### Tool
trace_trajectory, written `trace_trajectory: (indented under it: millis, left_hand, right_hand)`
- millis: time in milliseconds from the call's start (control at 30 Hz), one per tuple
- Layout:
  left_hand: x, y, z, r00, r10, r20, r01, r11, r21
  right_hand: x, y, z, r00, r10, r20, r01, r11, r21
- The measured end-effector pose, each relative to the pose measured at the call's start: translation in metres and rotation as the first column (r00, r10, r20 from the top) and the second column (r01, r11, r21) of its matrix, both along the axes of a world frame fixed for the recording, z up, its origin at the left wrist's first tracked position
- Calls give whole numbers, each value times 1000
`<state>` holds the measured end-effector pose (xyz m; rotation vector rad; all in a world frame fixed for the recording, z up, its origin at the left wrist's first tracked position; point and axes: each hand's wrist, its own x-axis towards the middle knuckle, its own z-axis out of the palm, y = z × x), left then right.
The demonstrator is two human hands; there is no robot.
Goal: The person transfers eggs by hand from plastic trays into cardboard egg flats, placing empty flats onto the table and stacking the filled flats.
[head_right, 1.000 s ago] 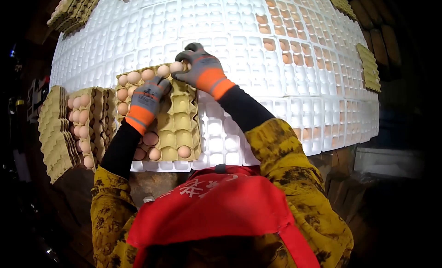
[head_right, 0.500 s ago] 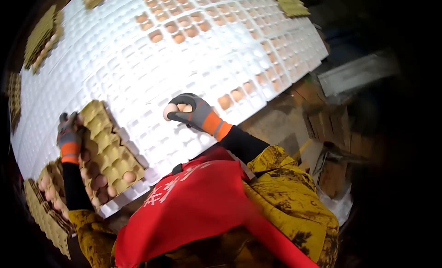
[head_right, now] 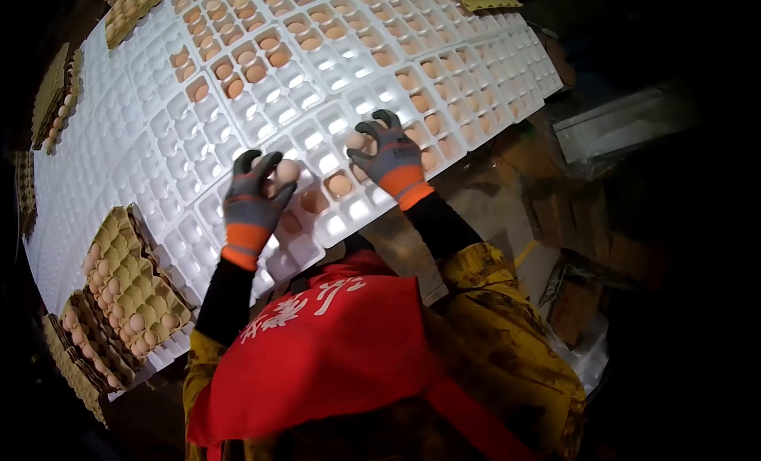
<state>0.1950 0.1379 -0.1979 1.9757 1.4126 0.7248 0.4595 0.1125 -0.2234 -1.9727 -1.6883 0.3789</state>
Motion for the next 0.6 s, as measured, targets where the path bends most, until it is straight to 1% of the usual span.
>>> trace_trajectory:
  millis: [33,67,100,133,167,200,233,267,300,333,367,400,433,467,500,533,567,600]
  left_hand:
    - [28,5,-12,994,7,-113,-6,1000,11]
    - [48,7,-24,974,15,-224,-11,1000,21]
    - [56,5,-38,966,11,-257,3,998,55]
    - [60,-2,-41,947,20,-321,1,998,65]
    - [61,-5,-35,934,1,-357,-12,1000,-27]
    - [60,-10,-29,920,-23,-391,-27,992,-122]
    - [56,-15,-28,912,-63,-406,-12,984,-180]
    - [51,-20,-34,954,-37,-297,-4,991,-136]
    - [43,-24,-49,983,-9,-182,-6,996,-84]
    - [36,-26,-62,998,13,-65,-15,999,-29]
    - [32,-24,-67,987,85,137,-80,996,-42]
    - [26,-27,-72,915,270,300,-215,955,-205]
    - [22,-30,-72,764,467,446,-326,875,-357]
    - [19,-30,-69,656,524,543,-412,851,-325]
    - [11,-30,-88,655,508,559,-480,852,-212]
    - [7,-28,-98,777,417,471,-484,875,25]
    - [5,-33,-96,858,415,303,-432,902,-10]
    - [-3,-35,-135,917,231,326,-295,941,164]
  right_hand:
    - [5,7,-12,999,43,32,-43,999,-1]
    - [8,12,-17,999,47,20,-47,998,-35]
    - [12,14,-25,997,54,-50,-55,998,-7]
    - [18,16,-33,990,66,-123,-64,998,21]
    - [24,21,-37,989,146,-36,-134,962,237]
    - [31,23,-40,923,88,-375,-46,992,120]
    - [35,25,-33,748,-16,-663,-2,1000,-27]
    - [39,26,-28,492,-151,-858,-14,983,-182]
    - [46,30,-28,291,-278,-915,-63,949,-308]
    - [56,33,-29,281,-328,-902,-77,929,-362]
    - [65,35,-32,275,-245,-930,-29,965,-262]
    - [73,38,-36,272,-160,-949,17,987,-162]
    - [78,42,-39,466,-26,-884,47,999,-4]
    - [82,46,-42,640,94,-763,45,986,160]
    - [84,48,-45,782,193,-593,11,947,322]
    - [83,47,-48,826,272,-495,-75,922,381]
    - [92,48,-63,938,306,-161,-224,893,389]
    - [101,54,-85,927,325,187,-373,852,368]
